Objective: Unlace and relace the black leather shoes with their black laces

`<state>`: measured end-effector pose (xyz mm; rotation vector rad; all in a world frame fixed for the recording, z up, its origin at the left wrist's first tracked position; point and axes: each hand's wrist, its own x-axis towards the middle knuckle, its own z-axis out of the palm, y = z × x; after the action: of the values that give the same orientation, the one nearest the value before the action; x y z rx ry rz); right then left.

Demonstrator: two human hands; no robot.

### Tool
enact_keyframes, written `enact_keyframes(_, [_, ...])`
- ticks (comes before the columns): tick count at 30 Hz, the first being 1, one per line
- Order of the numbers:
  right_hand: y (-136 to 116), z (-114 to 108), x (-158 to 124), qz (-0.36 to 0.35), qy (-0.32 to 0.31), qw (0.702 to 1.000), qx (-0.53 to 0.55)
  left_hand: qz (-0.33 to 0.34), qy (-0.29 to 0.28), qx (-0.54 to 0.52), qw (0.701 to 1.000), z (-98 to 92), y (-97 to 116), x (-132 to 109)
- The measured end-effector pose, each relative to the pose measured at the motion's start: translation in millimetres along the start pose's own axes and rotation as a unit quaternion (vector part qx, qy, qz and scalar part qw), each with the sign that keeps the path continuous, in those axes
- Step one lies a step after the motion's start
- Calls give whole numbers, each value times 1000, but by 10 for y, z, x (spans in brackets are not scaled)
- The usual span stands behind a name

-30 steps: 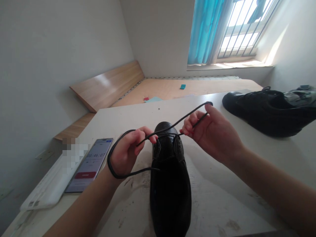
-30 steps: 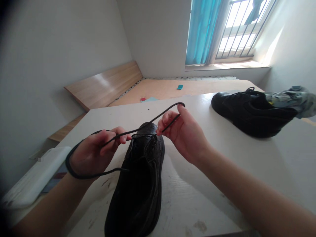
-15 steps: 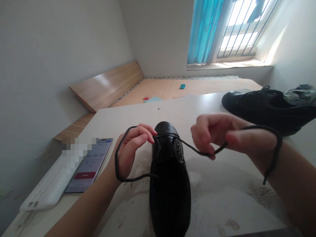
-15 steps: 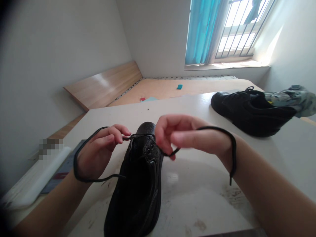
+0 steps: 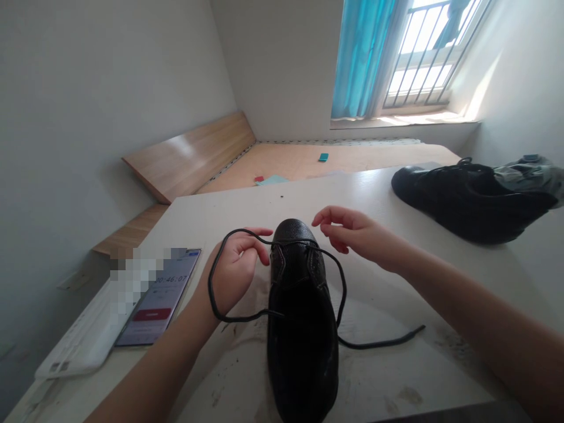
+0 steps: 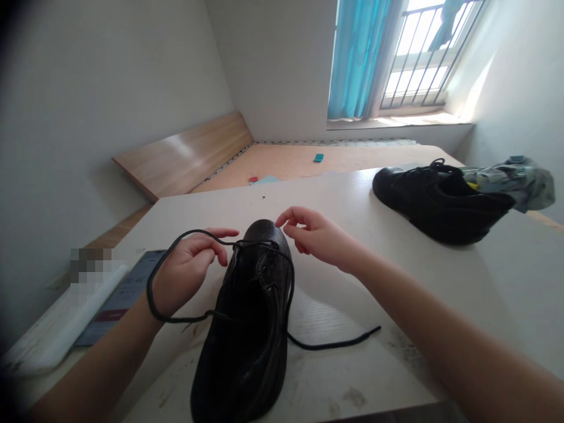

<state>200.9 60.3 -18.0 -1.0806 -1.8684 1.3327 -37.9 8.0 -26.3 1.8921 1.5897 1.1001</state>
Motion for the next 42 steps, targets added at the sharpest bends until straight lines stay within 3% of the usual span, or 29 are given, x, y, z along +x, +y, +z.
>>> enact_keyframes(5, [13, 145, 12, -48, -40, 998, -9, 25, -3, 66, 997, 47, -95, 8])
enact_keyframes(9, [-18, 192, -15, -70, -23, 997, -5, 47, -51, -26, 997, 80, 25, -16])
enact_keyframes(13, [-35, 219, -51, -75, -3, 997, 12, 50, -59, -105, 991, 103, 69, -27])
enact_keyframes(16, [-40, 203, -56, -23, -26, 993, 111, 15, -72, -128, 989, 98, 65, -22])
enact_keyframes(19, [-46, 117, -18, 29, 15, 969, 243, -6, -63, -133, 989, 84, 84, -18])
enact_keyframes(23, [-94, -79, 40, 29, 44, 941, 334, -20, -56, -133, 989, 72, 111, -20])
enact_keyframes(25, [-119, -168, 41, 8, 59, 959, 277, -27, -52, -133, 989, 71, 112, -23])
enact_keyframes(27, [-127, -233, 19, -20, 72, 988, 136, -35, -43, -139, 989, 74, 107, -25])
enact_keyframes(29, [-112, -279, -13, -23, 53, 998, 14, -49, -31, -160, 985, 82, 99, -24])
enact_keyframes(31, [-86, -315, -42, 23, -44, 995, -89, -64, -19, -189, 980, 93, 90, -19])
enact_keyframes(33, [-62, -348, -55, 73, -160, 964, -197, -72, -11, -211, 975, 103, 79, -13])
enact_keyframes(35, [-51, -371, -50, 76, -191, 949, -238, -71, -6, -213, 974, 109, 69, -10])
enact_keyframes(39, [-74, -358, -13, -5, -5, 998, -64, -59, 7, -193, 979, 104, 61, -21])
enact_keyframes(42, [-114, -308, -1, -20, 52, 986, 158, -58, 8, -179, 982, 90, 71, -28])
